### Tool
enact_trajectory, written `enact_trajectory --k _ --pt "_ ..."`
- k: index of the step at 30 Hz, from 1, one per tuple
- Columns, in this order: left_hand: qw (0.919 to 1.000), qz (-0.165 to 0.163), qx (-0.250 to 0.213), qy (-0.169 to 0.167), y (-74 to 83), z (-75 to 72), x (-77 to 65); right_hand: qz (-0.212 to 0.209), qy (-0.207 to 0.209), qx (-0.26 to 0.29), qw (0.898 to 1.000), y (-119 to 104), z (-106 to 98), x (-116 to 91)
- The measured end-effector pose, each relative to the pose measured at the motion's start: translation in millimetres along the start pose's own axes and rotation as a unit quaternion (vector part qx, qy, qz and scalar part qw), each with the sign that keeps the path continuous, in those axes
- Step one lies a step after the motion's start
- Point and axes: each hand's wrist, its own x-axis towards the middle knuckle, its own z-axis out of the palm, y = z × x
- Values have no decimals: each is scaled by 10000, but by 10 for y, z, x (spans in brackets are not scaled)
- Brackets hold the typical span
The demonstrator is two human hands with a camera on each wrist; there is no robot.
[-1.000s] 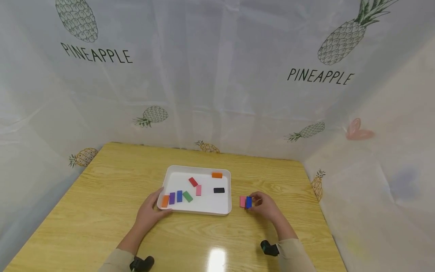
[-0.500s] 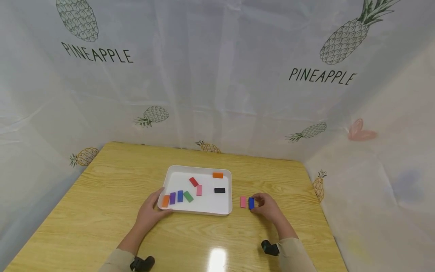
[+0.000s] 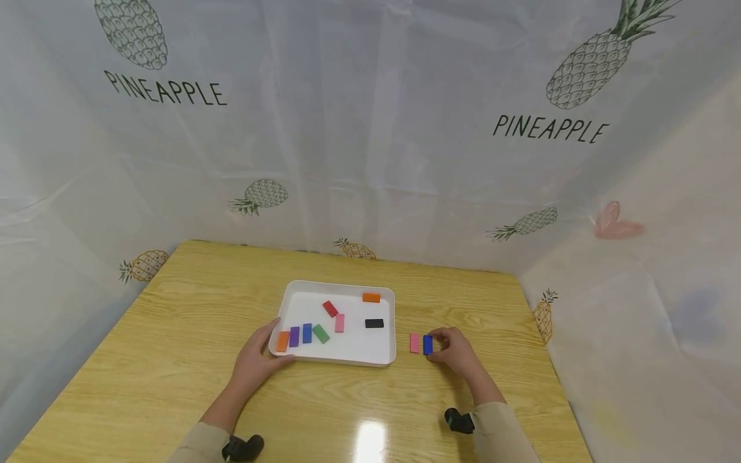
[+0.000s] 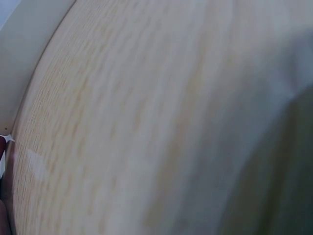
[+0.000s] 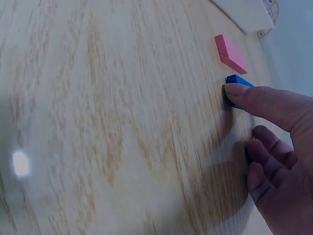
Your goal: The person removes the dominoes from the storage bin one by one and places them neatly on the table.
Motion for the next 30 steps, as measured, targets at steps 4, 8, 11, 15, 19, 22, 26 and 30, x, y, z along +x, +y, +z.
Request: enact_trajectory --k 4,8,11,15,19,22,26,30 --pt "10000 28 -3 23 -9 1 -3 37 21 -40 10000 -11 7 -7" --pt "10000 68 1 41 -11 0 -3 24 29 -86 10000 -15 11 -5" --pt "9999 94 -5 53 -19 2 0 -9 8 -90 10000 -24 8 -5" --pt "9999 147 -18 72 -31 2 5 35 -51 -7 10000 -66 -15 -19" --pt "9998 190 -21 77 -32 -5 3 73 -25 159 9998 -161 -61 -46" --pt "9997 217 -16 77 -33 -11 2 23 45 285 9996 -279 -82 -67" --pt "9997 246 5 80 -37 -11 3 -189 -14 434 9989 -467 -73 -90" --pt "9997 220 21 71 -39 -4 -4 -349 -117 613 9974 -625 -16 -92"
